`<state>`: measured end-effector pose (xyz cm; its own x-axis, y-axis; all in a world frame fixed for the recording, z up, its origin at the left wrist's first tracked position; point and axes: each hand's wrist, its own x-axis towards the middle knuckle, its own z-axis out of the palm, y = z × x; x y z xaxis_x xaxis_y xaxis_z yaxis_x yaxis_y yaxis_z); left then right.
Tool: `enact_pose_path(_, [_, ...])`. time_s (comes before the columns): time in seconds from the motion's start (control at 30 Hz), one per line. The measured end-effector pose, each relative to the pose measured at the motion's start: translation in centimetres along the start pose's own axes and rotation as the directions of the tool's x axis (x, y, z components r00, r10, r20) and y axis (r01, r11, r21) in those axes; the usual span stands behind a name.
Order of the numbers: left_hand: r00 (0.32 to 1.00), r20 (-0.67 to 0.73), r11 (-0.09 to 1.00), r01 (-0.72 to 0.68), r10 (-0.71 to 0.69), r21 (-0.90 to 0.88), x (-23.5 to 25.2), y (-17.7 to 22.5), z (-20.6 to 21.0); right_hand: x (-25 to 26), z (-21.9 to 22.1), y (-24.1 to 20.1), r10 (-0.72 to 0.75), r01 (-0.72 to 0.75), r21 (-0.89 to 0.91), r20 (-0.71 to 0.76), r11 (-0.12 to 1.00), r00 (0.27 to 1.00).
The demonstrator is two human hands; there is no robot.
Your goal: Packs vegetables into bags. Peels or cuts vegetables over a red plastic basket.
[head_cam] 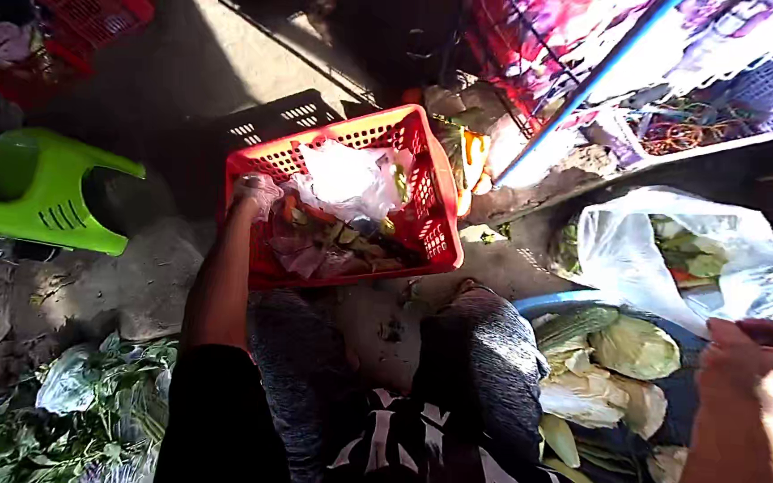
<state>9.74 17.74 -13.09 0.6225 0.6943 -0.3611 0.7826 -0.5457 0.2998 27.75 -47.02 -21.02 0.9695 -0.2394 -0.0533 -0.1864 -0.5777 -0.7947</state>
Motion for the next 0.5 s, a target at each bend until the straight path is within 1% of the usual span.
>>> enact_pose_path(0.07, [0.993, -0.017, 0.993, 0.113, -0.114, -0.034, 1.1, -2.1, 2.3, 0.1, 0.7, 0.0, 0.022, -0.021, 0.015, -0.018, 1.0, 1.0])
enact_pose_path(0.13, [0.985, -0.015, 0.985, 0.173, -0.173, -0.004, 3.4, -3.3, 4.9, -0.1, 1.1, -0.3, 0.049, -0.048, 0.019, -0.041, 0.999, 0.998])
enact_pose_path(0.23, [0.969, 0.014, 0.967, 0.247, -0.249, 0.056, 6.7, -3.7, 7.4, -1.6, 0.8, -3.0, 0.131, -0.131, -0.001, -0.055, 0.991, 0.99])
enact_pose_path(0.37, [0.943, 0.059, 0.943, 0.325, -0.329, 0.065, 7.9, -2.5, 7.9, -2.7, 0.9, -4.5, 0.188, -0.188, 0.003, -0.092, 0.982, 0.978])
enact_pose_path(0.43, [0.936, 0.111, 0.942, 0.324, -0.333, 0.09, 7.8, -2.0, 7.5, -2.5, 1.0, -4.3, 0.186, -0.187, -0.004, -0.107, 0.982, 0.977])
enact_pose_path(0.5, [0.945, 0.131, 0.953, 0.289, -0.299, 0.091, 7.6, -2.2, 7.0, -2.3, 1.0, -4.0, 0.2, -0.202, -0.014, -0.092, 0.979, 0.975])
